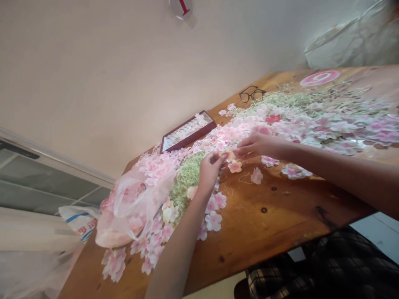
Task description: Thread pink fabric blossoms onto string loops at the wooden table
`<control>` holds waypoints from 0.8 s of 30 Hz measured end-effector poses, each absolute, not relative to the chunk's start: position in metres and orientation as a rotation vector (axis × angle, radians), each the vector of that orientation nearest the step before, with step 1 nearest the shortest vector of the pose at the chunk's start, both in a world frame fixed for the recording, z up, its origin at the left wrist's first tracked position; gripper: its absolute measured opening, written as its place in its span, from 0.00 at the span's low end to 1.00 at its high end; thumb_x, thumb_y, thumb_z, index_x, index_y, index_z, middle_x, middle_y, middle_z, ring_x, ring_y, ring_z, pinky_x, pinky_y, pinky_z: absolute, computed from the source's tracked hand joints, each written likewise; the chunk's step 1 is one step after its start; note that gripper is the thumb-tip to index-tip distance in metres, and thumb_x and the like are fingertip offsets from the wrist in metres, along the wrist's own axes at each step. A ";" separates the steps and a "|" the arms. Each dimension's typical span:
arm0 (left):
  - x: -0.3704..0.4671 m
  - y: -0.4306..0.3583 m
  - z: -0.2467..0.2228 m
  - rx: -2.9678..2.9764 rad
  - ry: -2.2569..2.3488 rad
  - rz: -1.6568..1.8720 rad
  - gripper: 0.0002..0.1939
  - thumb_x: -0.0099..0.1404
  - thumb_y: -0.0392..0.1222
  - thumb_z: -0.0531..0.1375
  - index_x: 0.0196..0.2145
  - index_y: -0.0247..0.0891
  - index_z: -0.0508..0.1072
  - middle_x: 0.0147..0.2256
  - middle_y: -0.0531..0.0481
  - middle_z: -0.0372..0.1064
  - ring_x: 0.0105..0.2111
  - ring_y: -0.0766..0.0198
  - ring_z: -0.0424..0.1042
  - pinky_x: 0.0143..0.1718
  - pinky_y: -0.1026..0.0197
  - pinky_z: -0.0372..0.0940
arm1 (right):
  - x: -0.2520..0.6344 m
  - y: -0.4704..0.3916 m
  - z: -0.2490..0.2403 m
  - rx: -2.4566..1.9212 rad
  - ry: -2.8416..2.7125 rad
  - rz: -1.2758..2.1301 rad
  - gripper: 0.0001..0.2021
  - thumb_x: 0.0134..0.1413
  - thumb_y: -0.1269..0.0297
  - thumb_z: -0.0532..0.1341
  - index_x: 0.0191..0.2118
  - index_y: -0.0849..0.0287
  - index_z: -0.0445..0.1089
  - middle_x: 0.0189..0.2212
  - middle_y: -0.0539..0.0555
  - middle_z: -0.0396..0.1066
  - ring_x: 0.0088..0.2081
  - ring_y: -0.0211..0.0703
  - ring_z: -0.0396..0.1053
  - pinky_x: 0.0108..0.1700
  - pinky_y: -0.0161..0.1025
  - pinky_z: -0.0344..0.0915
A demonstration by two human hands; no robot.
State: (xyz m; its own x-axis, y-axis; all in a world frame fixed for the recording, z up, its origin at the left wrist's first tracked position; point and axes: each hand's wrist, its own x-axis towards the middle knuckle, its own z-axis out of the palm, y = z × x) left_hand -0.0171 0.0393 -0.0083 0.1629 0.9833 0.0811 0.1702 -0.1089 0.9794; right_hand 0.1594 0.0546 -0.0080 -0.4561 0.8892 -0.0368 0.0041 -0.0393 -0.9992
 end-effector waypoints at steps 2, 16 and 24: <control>-0.020 0.042 -0.010 1.441 1.171 1.079 0.14 0.48 0.47 0.59 0.28 0.33 0.66 0.27 0.51 0.64 0.27 0.70 0.66 0.34 0.63 0.63 | 0.161 0.056 -0.007 -1.009 -1.475 1.595 0.06 0.37 0.62 0.62 0.23 0.60 0.68 0.26 0.52 0.67 0.30 0.38 0.65 0.37 0.37 0.63; -0.017 0.040 -0.007 1.225 1.134 1.096 0.14 0.44 0.41 0.62 0.19 0.34 0.59 0.22 0.56 0.59 0.23 0.75 0.62 0.30 0.69 0.61 | 0.172 0.065 -0.004 -1.385 -2.172 0.697 0.15 0.44 0.55 0.55 0.31 0.59 0.71 0.26 0.53 0.69 0.27 0.40 0.63 0.27 0.36 0.56; -0.016 0.036 -0.008 1.272 1.091 1.087 0.19 0.42 0.44 0.63 0.19 0.35 0.54 0.19 0.58 0.55 0.22 0.75 0.60 0.27 0.70 0.58 | 0.150 0.042 0.002 -1.253 -1.954 1.030 0.14 0.43 0.53 0.57 0.26 0.61 0.67 0.23 0.52 0.66 0.26 0.38 0.63 0.28 0.34 0.58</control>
State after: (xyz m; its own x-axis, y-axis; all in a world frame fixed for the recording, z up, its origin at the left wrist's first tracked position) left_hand -0.0159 0.0356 -0.0084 0.1591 0.9872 -0.0070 -0.0035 0.0077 1.0000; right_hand 0.1500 0.0424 0.0015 -0.3797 0.9224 0.0708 0.4629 0.2556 -0.8488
